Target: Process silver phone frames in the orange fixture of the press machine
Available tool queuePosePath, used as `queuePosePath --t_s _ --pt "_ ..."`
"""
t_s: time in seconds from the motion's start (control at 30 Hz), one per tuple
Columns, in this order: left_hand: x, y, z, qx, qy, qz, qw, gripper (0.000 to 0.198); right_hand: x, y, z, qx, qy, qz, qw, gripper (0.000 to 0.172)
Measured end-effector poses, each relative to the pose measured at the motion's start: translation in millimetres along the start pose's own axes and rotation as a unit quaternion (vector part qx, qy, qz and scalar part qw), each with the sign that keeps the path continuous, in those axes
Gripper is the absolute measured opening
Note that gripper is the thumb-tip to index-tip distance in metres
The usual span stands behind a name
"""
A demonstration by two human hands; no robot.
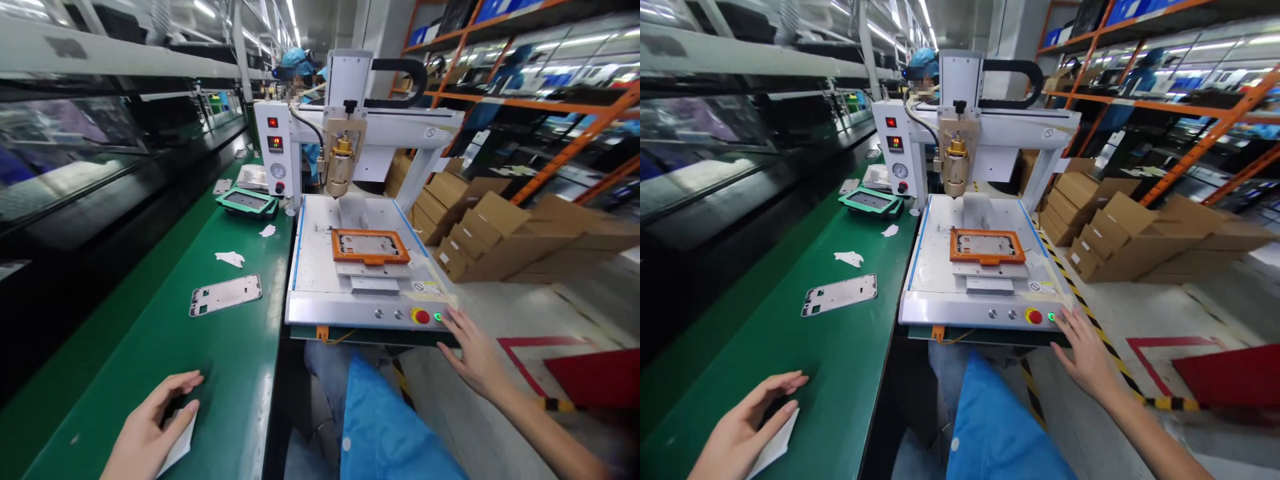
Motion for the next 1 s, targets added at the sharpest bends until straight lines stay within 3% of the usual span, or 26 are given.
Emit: queuePosePath --t_s 0.1,0.23,0.37,0.43,0.5,0.63,0.73,0.8,0.87,0.93,1.0 --pt "0 0.4 -1 0.003 -0.007 -0.005 1.0 0.053 -7 6 1 0.025 -0.004 0.019 0.999 0.042" --pt "19 -3.3 -2 0.008 -0.034 0.005 0.999 0.048 -11 22 -17 0.043 -0.023 0.034 0.998 0.036" --pt "38 -7.2 -4 0.005 -0.045 0.022 0.999 0.039 -31 43 -39 0.096 -0.044 -0.04 0.994 0.037" --pt "42 -6.0 -6 0.015 -0.045 0.035 0.998 0.035 -67 48 -47 0.112 -0.023 -0.127 0.985 0.046" --pt "43 -3.2 -6 0.035 -0.043 0.058 0.997 0.033 -128 44 -53 0.087 0.048 -0.217 0.971 0.055" --pt "38 5.9 -5 0.088 -0.035 0.091 0.991 0.031 -277 12 -73 -0.046 0.221 -0.306 0.925 0.055" --pt "30 16.5 -4 0.138 -0.025 0.101 0.985 0.033 -365 -24 -113 -0.136 0.268 -0.304 0.904 0.058" --pt "26 22.0 -4 0.163 -0.017 0.112 0.98 0.037 -404 -55 -148 -0.185 0.262 -0.284 0.904 0.07" --pt "23 24.1 -4 0.173 -0.012 0.125 0.977 0.04 -428 -86 -180 -0.228 0.242 -0.256 0.908 0.085" --pt "22 23.7 -4 0.175 -0.008 0.136 0.975 0.041 -440 -110 -202 -0.252 0.231 -0.235 0.91 0.092" --pt "21 21.9 -4 0.172 -0.003 0.146 0.974 0.041 -444 -122 -215 -0.255 0.228 -0.234 0.91 0.089"
Point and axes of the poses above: each hand's wrist, its own z-axis away from the middle knuckle, its own y-axis out of the back of the hand, x = y × z, the point moved 10 cm from there along -z, towards the middle knuckle, and after that the axes turned 10 degrees about -y, right-handed, at the moved point
